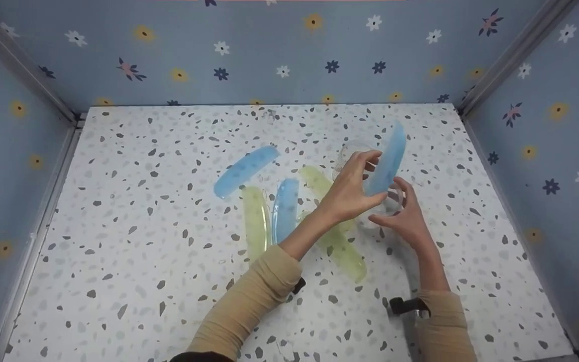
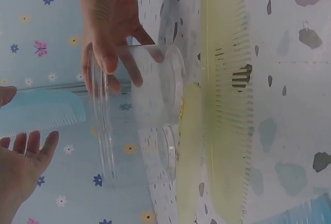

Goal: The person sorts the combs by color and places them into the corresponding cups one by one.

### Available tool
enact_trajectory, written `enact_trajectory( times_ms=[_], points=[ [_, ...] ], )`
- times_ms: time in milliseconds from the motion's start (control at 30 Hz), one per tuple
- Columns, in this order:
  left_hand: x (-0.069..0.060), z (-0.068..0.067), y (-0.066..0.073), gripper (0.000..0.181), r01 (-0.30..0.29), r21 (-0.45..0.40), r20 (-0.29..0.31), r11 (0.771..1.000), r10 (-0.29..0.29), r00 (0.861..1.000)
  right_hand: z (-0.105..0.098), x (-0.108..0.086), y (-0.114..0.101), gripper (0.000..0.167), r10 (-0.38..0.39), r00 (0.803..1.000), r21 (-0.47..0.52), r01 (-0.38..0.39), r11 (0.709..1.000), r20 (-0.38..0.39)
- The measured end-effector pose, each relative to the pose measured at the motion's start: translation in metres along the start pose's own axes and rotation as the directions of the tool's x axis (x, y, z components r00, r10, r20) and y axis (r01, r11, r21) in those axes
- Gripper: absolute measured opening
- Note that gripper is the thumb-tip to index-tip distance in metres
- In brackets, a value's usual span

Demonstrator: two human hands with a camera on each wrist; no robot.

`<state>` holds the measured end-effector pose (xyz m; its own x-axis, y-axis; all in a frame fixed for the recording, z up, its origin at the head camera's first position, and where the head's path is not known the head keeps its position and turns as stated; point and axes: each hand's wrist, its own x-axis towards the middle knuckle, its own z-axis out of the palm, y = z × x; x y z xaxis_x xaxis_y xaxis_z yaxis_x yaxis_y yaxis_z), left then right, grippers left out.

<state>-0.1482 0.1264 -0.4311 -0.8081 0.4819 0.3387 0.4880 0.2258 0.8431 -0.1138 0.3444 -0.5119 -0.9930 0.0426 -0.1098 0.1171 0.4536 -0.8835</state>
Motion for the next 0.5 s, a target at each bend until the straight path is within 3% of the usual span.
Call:
enact_trajectory(
  times_ms=[100, 200, 333, 500],
  points=[
    [0.005, 0.008, 0.002, 0.076, -0.009, 0.077, 0.031, 0.997, 0.007, 0.999, -0.002, 0.0, 0.0, 0.116, 0.017, 1.0, -0.002, -0.017, 1.0, -0.003],
    [0.007, 0.016, 0.003, 0.077, 0.011, 0.163, 0.065, 0.987, -0.022, 0.998, -0.002, -0.002, -0.001, 0.12, 0.017, 1.0, -0.014, -0.017, 1.0, -0.003],
    [0.007, 0.024, -0.002, 0.08, 0.044, 0.263, 0.092, 0.964, -0.071, 0.993, -0.001, -0.004, -0.003, 0.122, 0.001, 1.0, -0.008, -0.001, 1.0, -0.001],
    [0.007, 0.03, -0.01, 0.076, 0.027, 0.364, 0.106, 0.931, -0.071, 0.992, 0.0, -0.002, -0.001, 0.121, -0.023, 1.0, -0.007, 0.023, 1.0, -0.001]
  ],
)
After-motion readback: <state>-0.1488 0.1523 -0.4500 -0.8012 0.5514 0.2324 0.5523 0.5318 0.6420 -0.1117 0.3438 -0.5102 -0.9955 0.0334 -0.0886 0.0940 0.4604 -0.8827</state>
